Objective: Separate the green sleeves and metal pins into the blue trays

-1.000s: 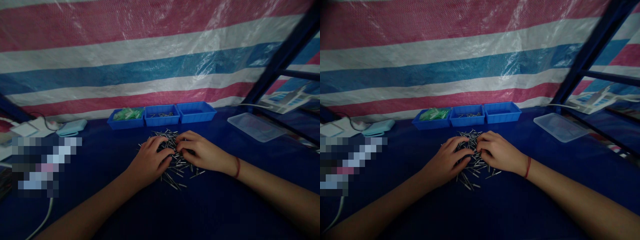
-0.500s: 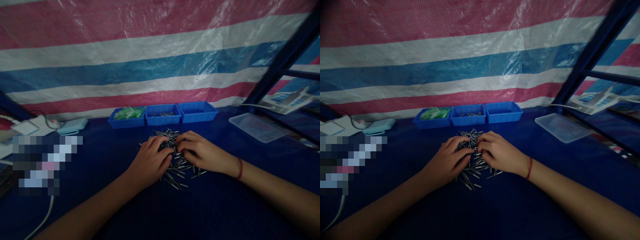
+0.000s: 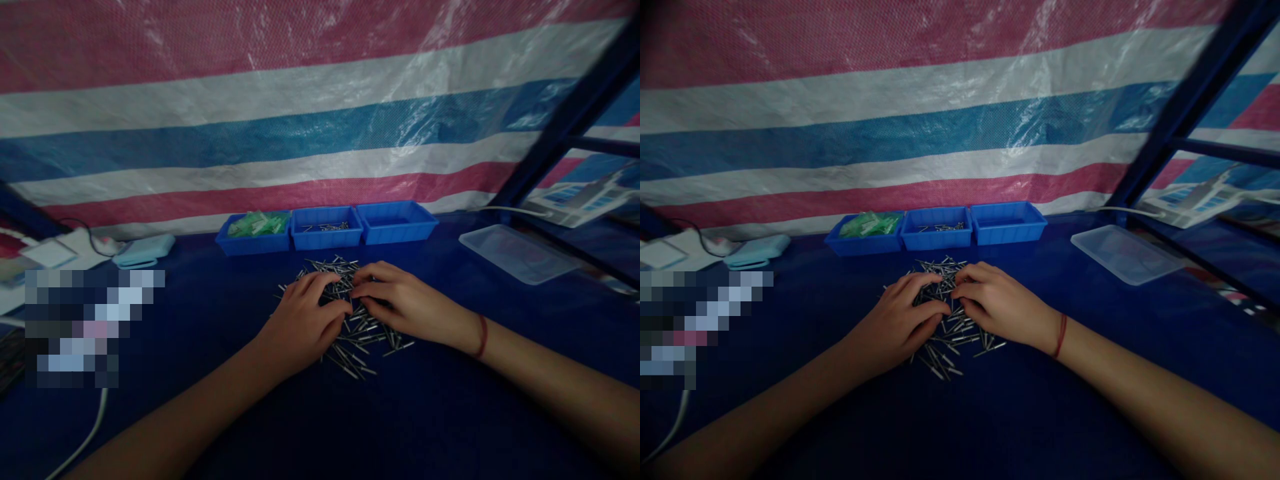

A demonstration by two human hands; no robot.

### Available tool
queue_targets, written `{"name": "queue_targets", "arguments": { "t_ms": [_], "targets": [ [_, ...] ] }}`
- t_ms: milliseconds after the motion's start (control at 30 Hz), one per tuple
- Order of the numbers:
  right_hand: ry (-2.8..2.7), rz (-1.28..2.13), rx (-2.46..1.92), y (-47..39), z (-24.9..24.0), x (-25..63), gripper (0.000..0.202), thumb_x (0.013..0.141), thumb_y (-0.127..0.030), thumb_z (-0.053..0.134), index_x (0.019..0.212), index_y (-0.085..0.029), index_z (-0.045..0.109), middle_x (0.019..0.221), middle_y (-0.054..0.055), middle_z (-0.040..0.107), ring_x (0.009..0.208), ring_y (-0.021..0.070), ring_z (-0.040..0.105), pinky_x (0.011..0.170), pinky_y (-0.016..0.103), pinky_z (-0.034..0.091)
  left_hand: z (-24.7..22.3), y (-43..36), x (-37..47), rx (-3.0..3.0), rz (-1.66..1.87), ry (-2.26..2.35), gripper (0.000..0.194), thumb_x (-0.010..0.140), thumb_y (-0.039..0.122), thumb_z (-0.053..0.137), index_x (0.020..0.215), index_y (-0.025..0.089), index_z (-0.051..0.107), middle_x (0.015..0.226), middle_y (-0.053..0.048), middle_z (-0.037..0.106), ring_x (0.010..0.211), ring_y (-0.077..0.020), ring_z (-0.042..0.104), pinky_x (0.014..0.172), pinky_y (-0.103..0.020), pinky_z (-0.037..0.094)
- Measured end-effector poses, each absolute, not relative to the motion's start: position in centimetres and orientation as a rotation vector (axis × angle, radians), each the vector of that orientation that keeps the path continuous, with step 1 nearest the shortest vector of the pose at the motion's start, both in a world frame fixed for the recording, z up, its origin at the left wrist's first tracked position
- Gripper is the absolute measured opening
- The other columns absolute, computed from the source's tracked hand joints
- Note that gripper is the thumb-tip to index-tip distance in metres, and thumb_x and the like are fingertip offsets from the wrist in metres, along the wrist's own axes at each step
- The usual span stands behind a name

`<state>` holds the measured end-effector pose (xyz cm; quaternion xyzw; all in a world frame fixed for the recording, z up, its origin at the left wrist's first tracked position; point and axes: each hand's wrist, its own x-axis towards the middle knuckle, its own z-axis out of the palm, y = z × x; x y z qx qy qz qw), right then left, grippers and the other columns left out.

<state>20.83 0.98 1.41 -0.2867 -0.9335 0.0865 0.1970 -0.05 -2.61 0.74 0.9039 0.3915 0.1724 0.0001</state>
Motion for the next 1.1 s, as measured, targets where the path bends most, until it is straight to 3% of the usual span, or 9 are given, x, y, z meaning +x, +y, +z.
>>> {"name": "queue_targets", "arguments": {
  "t_ms": [233, 400, 700, 1100],
  "targets": [
    [-2.709, 0.183, -0.763, 1.2, 1.6, 20.7, 0.023, 0.087, -0.013, 0.047, 0.098, -0.022, 0.065, 0.109, 0.007, 0.054, 0.101, 0.0201, 0.050, 0.086, 0.037, 0.043, 0.8, -2.6, -0.1, 2.856, 0.503, 1.166, 0.023, 0.086, 0.016, 0.050, 0.102, 0.028, 0.061, 0.127, -0.007, 0.042, 0.118, -0.0271, 0.039, 0.091, -0.047, 0.038],
    [-2.716, 0.201, -0.813, 1.0, 2.1, 20.1, 0.017, 0.088, -0.019, 0.049, 0.089, -0.019, 0.066, 0.103, 0.007, 0.057, 0.097, 0.0204, 0.051, 0.084, 0.038, 0.043, 0.9, -2.8, 0.0, 2.835, 0.531, 1.211, 0.020, 0.086, 0.016, 0.049, 0.098, 0.026, 0.062, 0.124, -0.007, 0.046, 0.117, -0.0271, 0.041, 0.090, -0.048, 0.038],
    [-2.670, 0.314, -0.803, 1.2, 2.0, 19.9, 0.020, 0.088, -0.014, 0.046, 0.088, -0.016, 0.066, 0.093, 0.006, 0.057, 0.089, 0.0173, 0.053, 0.082, 0.034, 0.044, 0.8, -2.6, 0.0, 2.818, 0.568, 1.251, 0.018, 0.086, 0.017, 0.048, 0.096, 0.022, 0.062, 0.122, -0.008, 0.049, 0.115, -0.0267, 0.043, 0.089, -0.046, 0.039],
    [-2.688, 0.350, -0.835, 1.3, 2.3, 19.9, 0.017, 0.089, -0.018, 0.047, 0.086, -0.016, 0.064, 0.093, 0.006, 0.056, 0.087, 0.0166, 0.055, 0.078, 0.031, 0.045, 0.8, -2.7, 0.0, 2.791, 0.572, 1.311, 0.017, 0.086, 0.020, 0.049, 0.095, 0.024, 0.062, 0.121, -0.006, 0.051, 0.115, -0.0261, 0.043, 0.090, -0.047, 0.037]
  ]
}}
